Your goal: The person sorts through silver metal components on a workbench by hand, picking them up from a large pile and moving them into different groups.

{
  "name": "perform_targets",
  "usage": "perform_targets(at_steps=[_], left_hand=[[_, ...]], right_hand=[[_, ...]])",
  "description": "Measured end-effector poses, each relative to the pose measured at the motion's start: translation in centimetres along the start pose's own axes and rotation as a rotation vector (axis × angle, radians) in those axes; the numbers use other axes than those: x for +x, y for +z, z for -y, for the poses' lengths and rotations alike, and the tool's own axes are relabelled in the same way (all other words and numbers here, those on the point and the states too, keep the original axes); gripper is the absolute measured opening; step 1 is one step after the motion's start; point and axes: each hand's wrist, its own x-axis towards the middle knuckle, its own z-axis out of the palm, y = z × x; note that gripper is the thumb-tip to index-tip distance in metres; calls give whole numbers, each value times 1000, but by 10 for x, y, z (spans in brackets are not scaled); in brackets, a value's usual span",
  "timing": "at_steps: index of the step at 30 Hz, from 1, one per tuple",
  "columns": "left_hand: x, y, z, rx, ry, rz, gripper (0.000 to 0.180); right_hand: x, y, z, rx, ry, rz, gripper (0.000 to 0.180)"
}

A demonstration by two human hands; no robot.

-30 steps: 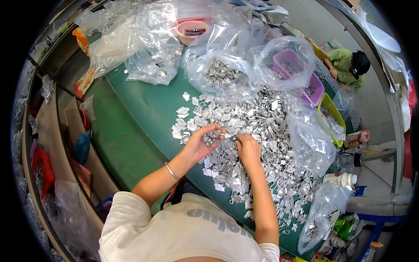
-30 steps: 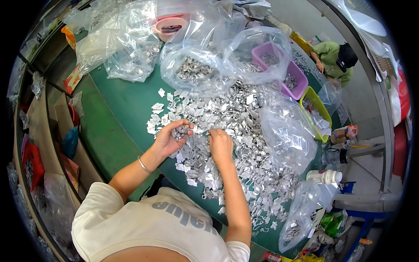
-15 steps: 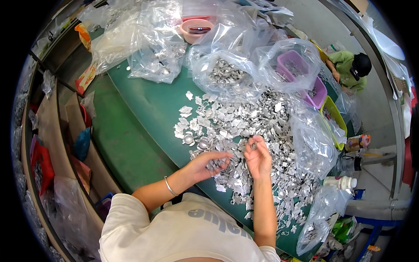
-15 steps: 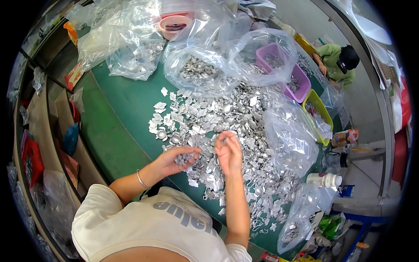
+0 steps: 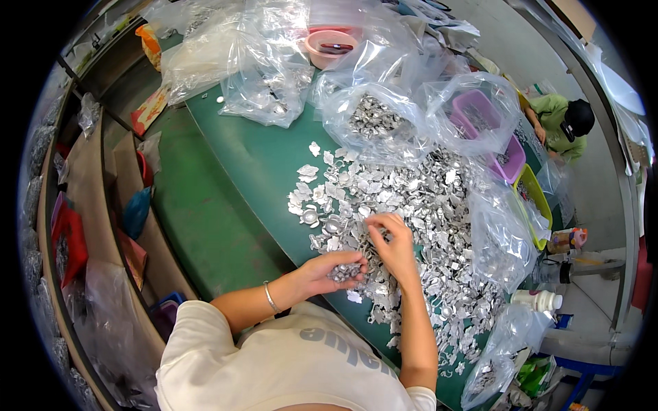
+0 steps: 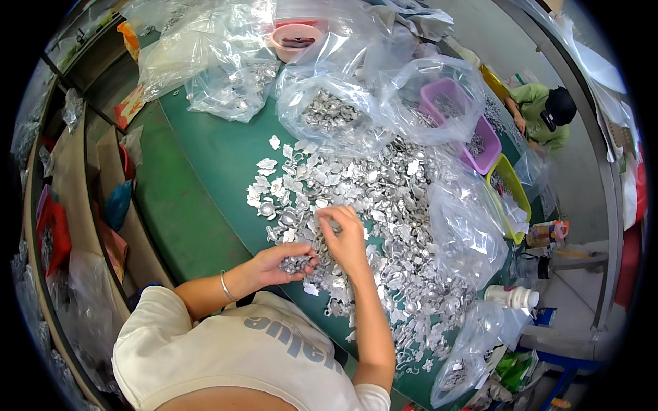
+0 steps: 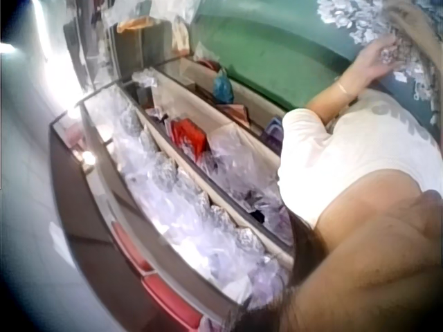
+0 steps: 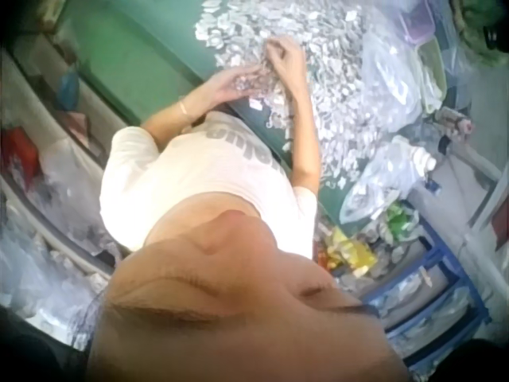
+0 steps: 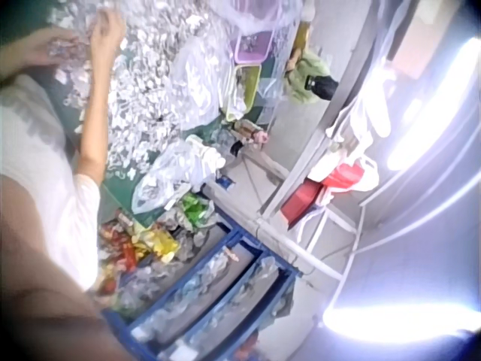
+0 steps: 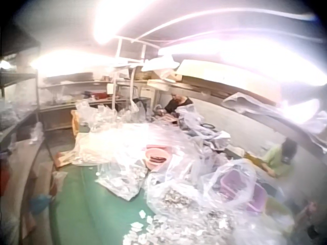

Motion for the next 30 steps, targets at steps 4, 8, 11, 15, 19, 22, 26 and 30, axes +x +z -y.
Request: perform_targets(at_steps=[4,8,11,15,19,22,26,30], left_hand=[[-17,-11,-5,50,112,0,23],[-31,-25,-15,145,248,-74,25],[-36,-34,-23,183,279,-152,23],[-36,-39,-33,189,317,-162,21],[-34,-28,-29,40,340,-175,22],[-33,-35,-27,11,307,-87,24],[-33,-34,-35,79,408,-212,18],[-21,-32,-58,848,751,-276,15]], right_hand=[[3,16,-5,-504,-228,113,31],[-23,15,-12,-637,-234,160,35],[-37,-1,-14,-526,-184,186,32],[-19,-11,-14,-434,-80,60,35],[14,14,-12,-578,-252,64,38],[7,22,-21,-549,-220,94,36],[-14,20,-17,-563,-195,152,26],[-10,12,-15,-463,-208,-59,8]])
